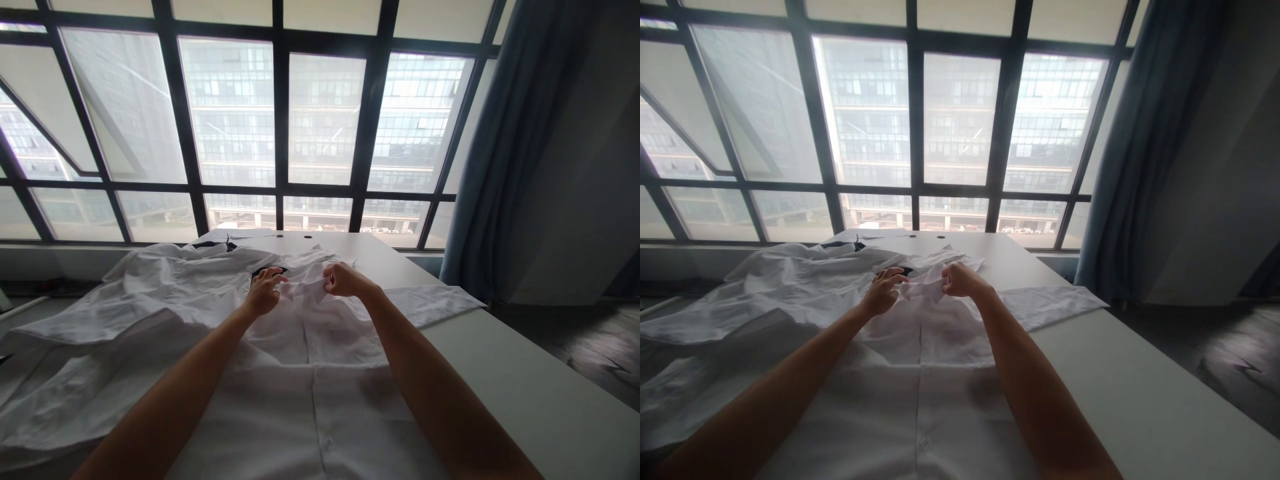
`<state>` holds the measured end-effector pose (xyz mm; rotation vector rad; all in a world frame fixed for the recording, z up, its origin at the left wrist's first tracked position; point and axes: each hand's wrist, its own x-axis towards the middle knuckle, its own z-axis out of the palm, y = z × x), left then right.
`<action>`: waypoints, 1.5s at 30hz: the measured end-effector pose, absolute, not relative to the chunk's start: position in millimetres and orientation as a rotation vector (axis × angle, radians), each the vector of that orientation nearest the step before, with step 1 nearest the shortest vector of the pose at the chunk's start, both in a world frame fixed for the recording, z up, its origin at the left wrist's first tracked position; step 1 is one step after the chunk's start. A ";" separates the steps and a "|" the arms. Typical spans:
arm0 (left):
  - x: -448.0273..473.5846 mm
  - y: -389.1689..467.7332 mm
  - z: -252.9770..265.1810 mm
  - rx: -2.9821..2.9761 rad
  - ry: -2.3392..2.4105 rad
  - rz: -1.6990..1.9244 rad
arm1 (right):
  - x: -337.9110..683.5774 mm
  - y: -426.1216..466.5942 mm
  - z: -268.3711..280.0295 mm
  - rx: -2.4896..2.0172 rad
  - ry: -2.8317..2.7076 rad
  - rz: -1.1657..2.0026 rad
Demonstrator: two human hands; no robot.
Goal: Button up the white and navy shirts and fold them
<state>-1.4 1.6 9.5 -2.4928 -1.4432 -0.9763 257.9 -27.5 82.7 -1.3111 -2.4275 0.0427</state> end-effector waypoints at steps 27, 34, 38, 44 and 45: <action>-61.0 0.9 2.3 -2.338 -1.808 -0.372 | 347.3 -17.0 -16.3 -2.327 -1.801 0.084; -42.0 22.5 28.2 -2.706 -1.808 -0.429 | 322.6 -5.2 5.4 -1.943 -2.102 0.178; -47.3 32.0 59.3 -2.615 -1.731 -0.382 | 316.0 3.1 32.3 -2.011 -2.175 0.214; -65.0 45.9 110.8 -2.289 -1.723 -0.525 | 313.2 20.6 83.9 -1.869 -2.093 -0.078; -63.5 49.7 118.3 -2.235 -1.762 -0.499 | 311.4 26.3 90.8 -1.882 -2.051 -0.123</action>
